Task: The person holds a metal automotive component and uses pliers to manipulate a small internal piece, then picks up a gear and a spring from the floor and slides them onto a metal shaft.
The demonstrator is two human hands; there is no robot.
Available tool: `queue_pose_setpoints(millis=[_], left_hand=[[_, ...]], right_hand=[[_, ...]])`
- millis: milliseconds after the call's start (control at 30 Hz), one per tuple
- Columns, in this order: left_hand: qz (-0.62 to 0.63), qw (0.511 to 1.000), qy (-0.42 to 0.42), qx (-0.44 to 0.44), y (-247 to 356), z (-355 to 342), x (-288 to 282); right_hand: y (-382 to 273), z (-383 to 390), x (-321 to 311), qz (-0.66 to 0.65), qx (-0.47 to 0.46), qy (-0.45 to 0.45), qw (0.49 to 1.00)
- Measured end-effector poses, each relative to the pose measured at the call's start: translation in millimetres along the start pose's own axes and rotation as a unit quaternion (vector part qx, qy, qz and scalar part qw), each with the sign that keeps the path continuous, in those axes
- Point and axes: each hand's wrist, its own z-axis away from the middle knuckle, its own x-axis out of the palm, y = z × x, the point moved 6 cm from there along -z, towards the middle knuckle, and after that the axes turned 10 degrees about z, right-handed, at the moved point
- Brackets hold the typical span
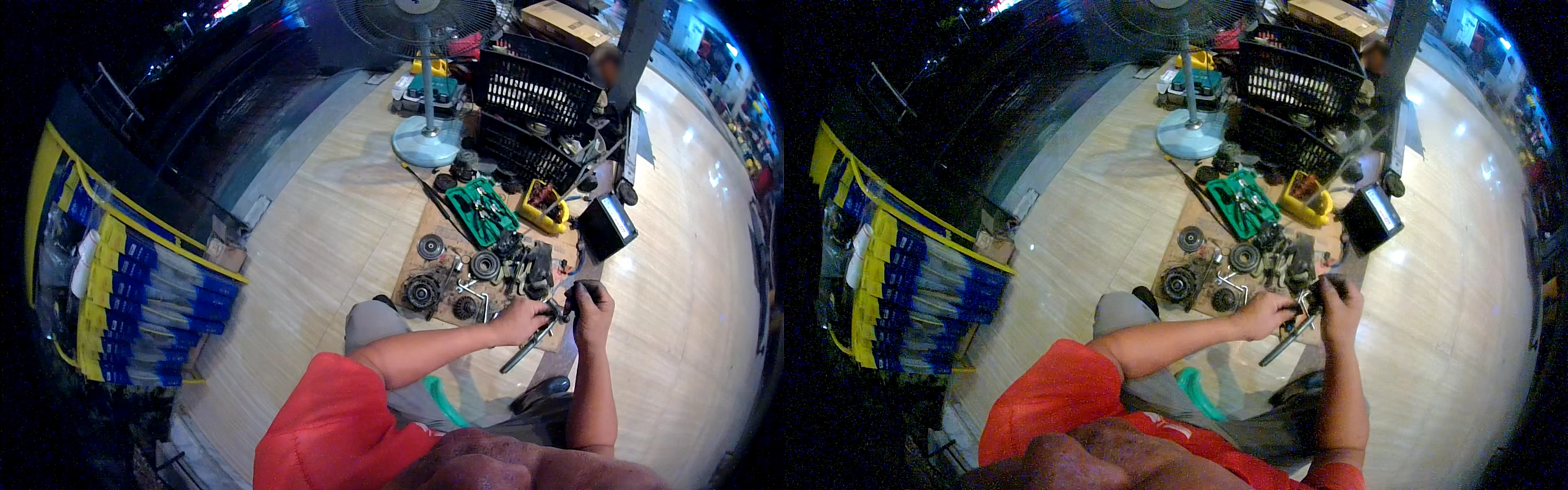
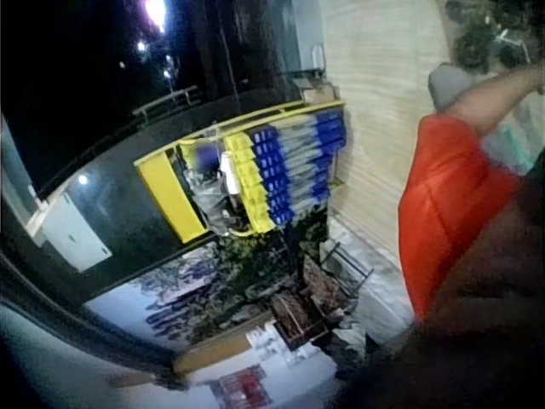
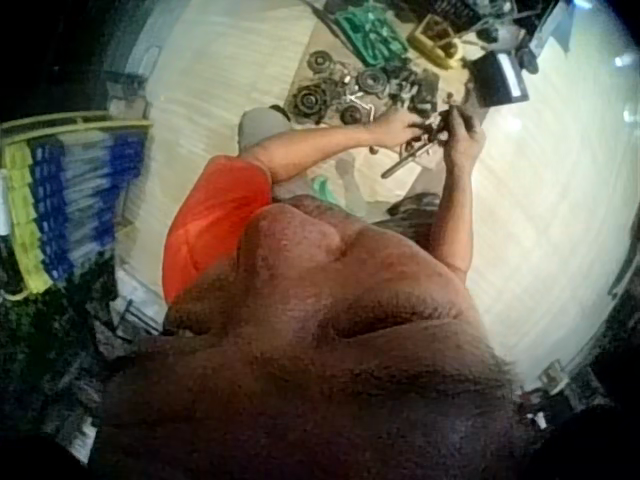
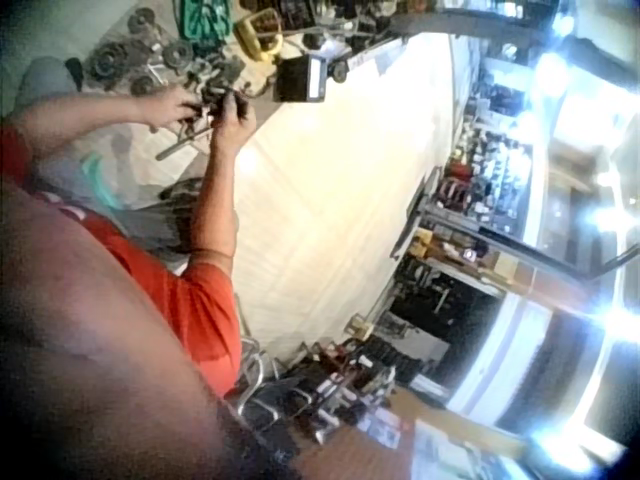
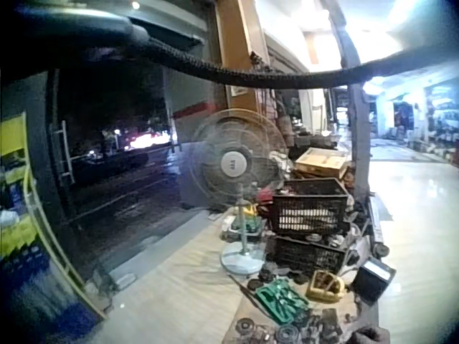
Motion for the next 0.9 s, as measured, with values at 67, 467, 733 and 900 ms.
queue_pose_setpoints(millis=[67,467,733,900], left_hand=[[0.014,1.000,0.003,0.003,-11.6,2.9,3.1],[-0.019,1.000,0.006,0.018,-2.4,0.9,0.9],[0.016,0.999,0.036,0.007,-23.3,-3.6,7.0],[0.043,0.998,0.035,-0.010,-19.6,0.1,5.8]], right_hand=[[-4.3,0.9,2.4,-0.008,0.003,0.000,1.000],[-0.9,-4.2,-6.8,-0.086,-0.012,0.025,0.996],[-7.5,-0.4,-4.3,-0.100,0.000,0.001,0.995],[-10.1,2.0,-4.1,-0.079,0.000,0.006,0.997]])
